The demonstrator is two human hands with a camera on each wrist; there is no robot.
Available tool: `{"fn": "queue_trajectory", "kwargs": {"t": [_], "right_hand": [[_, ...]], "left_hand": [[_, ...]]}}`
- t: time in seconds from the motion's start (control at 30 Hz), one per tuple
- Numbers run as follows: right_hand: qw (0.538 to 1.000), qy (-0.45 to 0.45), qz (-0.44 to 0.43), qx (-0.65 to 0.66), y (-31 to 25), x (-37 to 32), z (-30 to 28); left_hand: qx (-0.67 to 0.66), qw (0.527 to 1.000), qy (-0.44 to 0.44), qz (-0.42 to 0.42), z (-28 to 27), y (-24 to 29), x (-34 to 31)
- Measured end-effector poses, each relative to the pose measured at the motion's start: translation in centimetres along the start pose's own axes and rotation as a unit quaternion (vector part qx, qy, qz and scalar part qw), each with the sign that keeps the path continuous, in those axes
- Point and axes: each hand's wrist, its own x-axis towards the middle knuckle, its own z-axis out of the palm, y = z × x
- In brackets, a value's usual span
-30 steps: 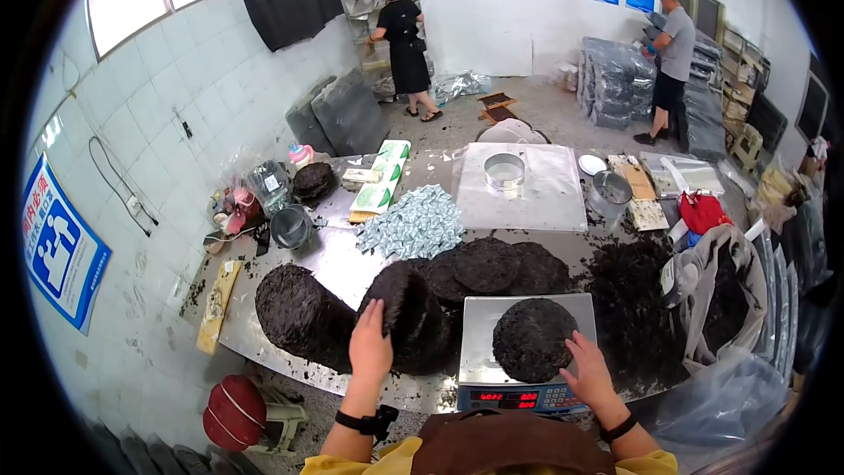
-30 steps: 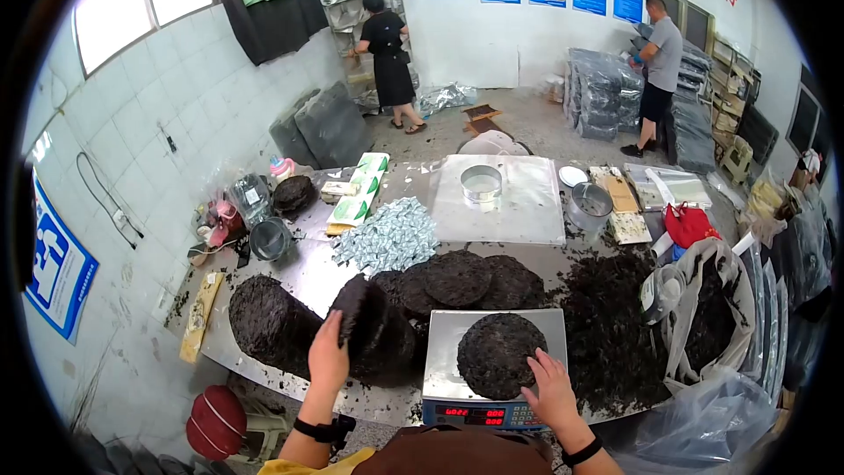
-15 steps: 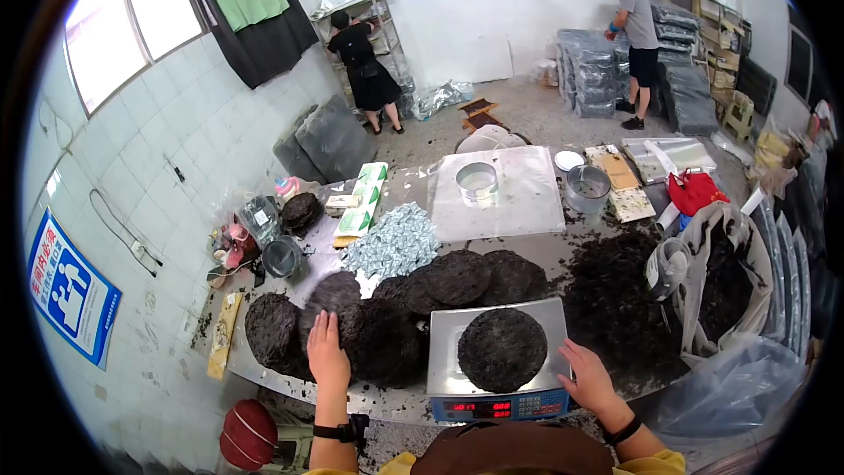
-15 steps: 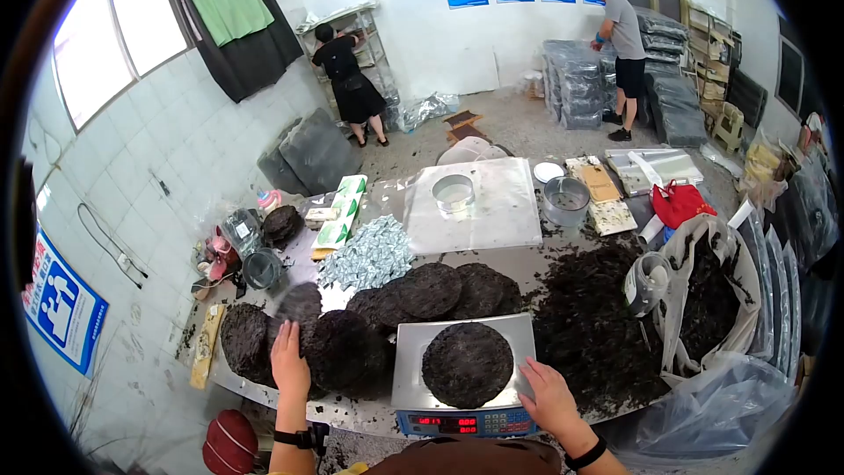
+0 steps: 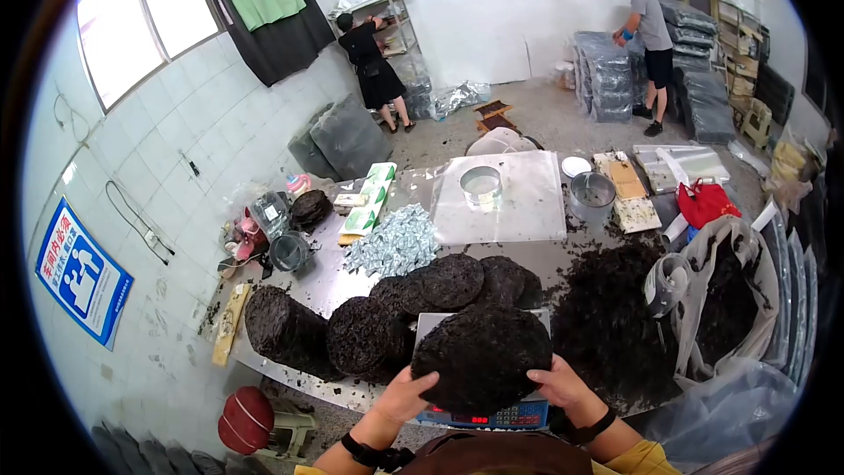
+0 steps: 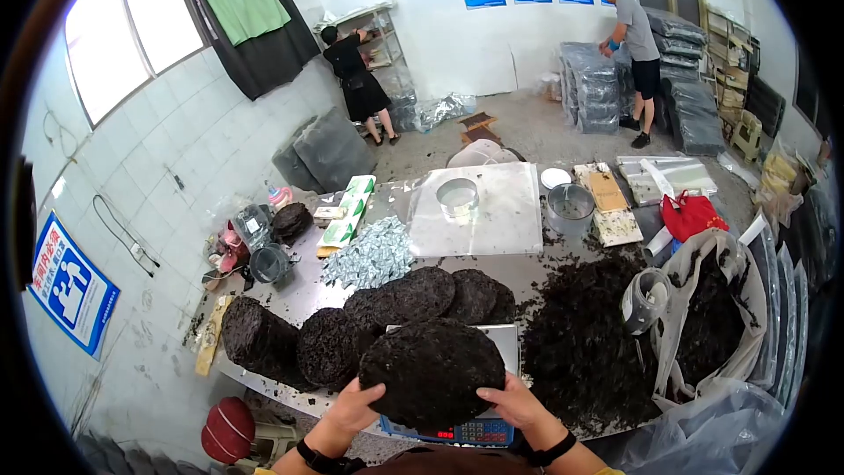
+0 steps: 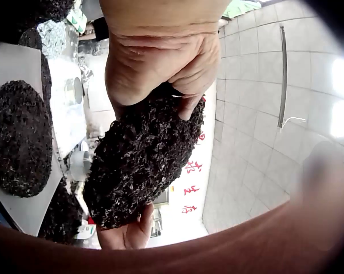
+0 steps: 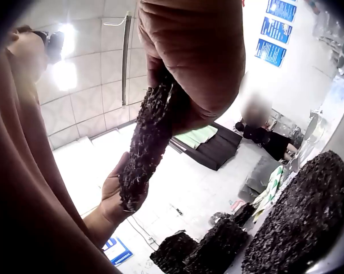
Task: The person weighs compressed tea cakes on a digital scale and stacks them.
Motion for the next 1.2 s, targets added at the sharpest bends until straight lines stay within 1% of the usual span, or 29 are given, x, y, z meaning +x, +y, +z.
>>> {"fn": "queue_trajectory", "kwargs": {"t": [0.03, 0.07, 0.1, 0.13, 0.17, 0.2, 0.23, 0.27, 0.33, 0.37, 0.43, 0.47, 0.53, 0.57, 0.63, 0.67, 0.73, 0.77, 0.8, 0.87, 0.93, 0.97, 1.0, 1.03, 1.07, 1.1, 1.13, 1.17, 1.2], "right_hand": [[1.0, 0.023, 0.009, 0.014, -0.1, -0.2, 0.5], [1.0, 0.023, 0.006, 0.01, -0.1, -0.4, 0.7], [0.999, 0.035, -0.011, 0.032, 0.0, -0.7, 0.8], [0.997, 0.047, -0.028, 0.053, 0.0, -0.9, 1.0], [0.995, 0.073, -0.042, 0.052, -0.2, -1.2, 1.2], [0.992, 0.099, -0.056, 0.05, -0.3, -1.5, 1.2], [0.99, 0.103, -0.078, 0.053, -0.2, -1.5, 1.0], [0.99, 0.104, -0.08, 0.049, -0.1, -1.6, 1.2], [0.974, 0.177, -0.128, 0.061, 0.1, -1.9, 1.6], [0.973, 0.178, -0.132, 0.066, 0.7, -1.8, 0.7], [0.97, 0.183, -0.147, 0.066, 0.9, -1.9, 1.4], [0.967, 0.184, -0.163, 0.072, 1.2, -1.8, 2.0], [0.965, 0.201, -0.157, 0.065, 1.6, -1.8, 3.3], [0.964, 0.201, -0.161, 0.069, 1.9, -1.6, 3.7], [0.963, 0.196, -0.171, 0.068, 2.1, -1.0, 4.5], [0.964, 0.194, -0.175, 0.057, 2.3, -1.0, 5.0], [0.964, 0.197, -0.173, 0.043, 2.6, -1.0, 5.5], [0.962, 0.199, -0.18, 0.045, 2.7, -0.8, 5.4], [0.96, 0.202, -0.187, 0.05, 2.9, -0.6, 5.6], [0.958, 0.193, -0.205, 0.062, 2.7, -0.5, 6.7], [0.958, 0.166, -0.224, 0.067, 2.4, -0.4, 7.2], [0.955, 0.159, -0.23, 0.096, 2.3, -0.2, 6.9], [0.952, 0.166, -0.239, 0.095, 2.5, 0.0, 6.3], [0.953, 0.171, -0.223, 0.111, 2.3, 0.1, 5.9], [0.956, 0.159, -0.216, 0.118, 2.5, -0.1, 5.5], [0.954, 0.17, -0.223, 0.106, 2.6, -0.4, 5.5], [0.95, 0.188, -0.232, 0.09, 3.1, -0.5, 4.4], [0.94, 0.215, -0.225, 0.14, 3.2, -0.6, 4.2], [0.939, 0.227, -0.216, 0.139, 3.2, -0.6, 4.3]], "left_hand": [[0.005, 1.0, -0.016, -0.02, -0.1, 0.0, 0.0], [0.011, 0.999, -0.031, -0.04, -0.3, 0.1, 0.0], [0.06, 0.996, -0.057, -0.024, -1.7, 0.1, 0.2], [0.058, 0.996, -0.061, -0.022, -3.1, 0.5, 1.0], [0.315, 0.943, -0.087, 0.064, -4.5, 1.1, 1.9], [0.546, 0.818, -0.104, 0.147, -5.4, 1.6, 2.3], [0.755, 0.637, -0.016, 0.151, -4.0, 3.2, 1.5], [0.856, 0.493, 0.024, 0.156, -4.4, 3.6, 1.3], [0.88, 0.461, 0.076, 0.078, -8.8, 2.4, 1.5], [0.879, 0.466, 0.073, 0.078, -11.0, 1.5, 1.4], [0.937, 0.339, 0.055, 0.06, -14.7, -0.1, 1.2], [0.92, 0.377, 0.072, 0.083, -15.2, -0.8, 1.3], [0.887, 0.435, 0.092, 0.127, -16.0, -0.6, 1.8], [0.885, 0.44, 0.09, 0.126, -16.1, -0.2, 1.4], [0.859, 0.463, 0.118, 0.183, -16.0, 1.3, 0.8], [0.857, 0.465, 0.118, 0.186, -17.0, 1.4, 0.9], [0.872, 0.443, 0.155, 0.138, -19.4, 1.0, 0.8], [0.876, 0.431, 0.154, 0.152, -20.2, 0.9, 0.9], [0.876, 0.433, 0.152, 0.149, -20.9, 1.0, 0.9], [0.884, 0.419, 0.126, 0.163, -21.7, 1.6, 1.1], [0.894, 0.403, 0.126, 0.148, -22.4, 2.2, 1.2], [0.897, 0.405, 0.128, 0.122, -22.6, 2.5, 1.3], [0.894, 0.409, 0.123, 0.133, -23.4, 2.4, 1.4], [0.881, 0.429, 0.123, 0.155, -23.4, 2.8, 1.1], [0.872, 0.438, 0.117, 0.185, -23.4, 2.8, 0.8], [0.868, 0.451, 0.111, 0.178, -22.8, 2.8, 0.5], [0.87, 0.447, 0.115, 0.171, -23.0, 2.4, 0.7], [0.877, 0.44, 0.117, 0.155, -23.1, 2.2, 0.9], [0.878, 0.439, 0.122, 0.143, -23.1, 2.1, 1.1]]}}
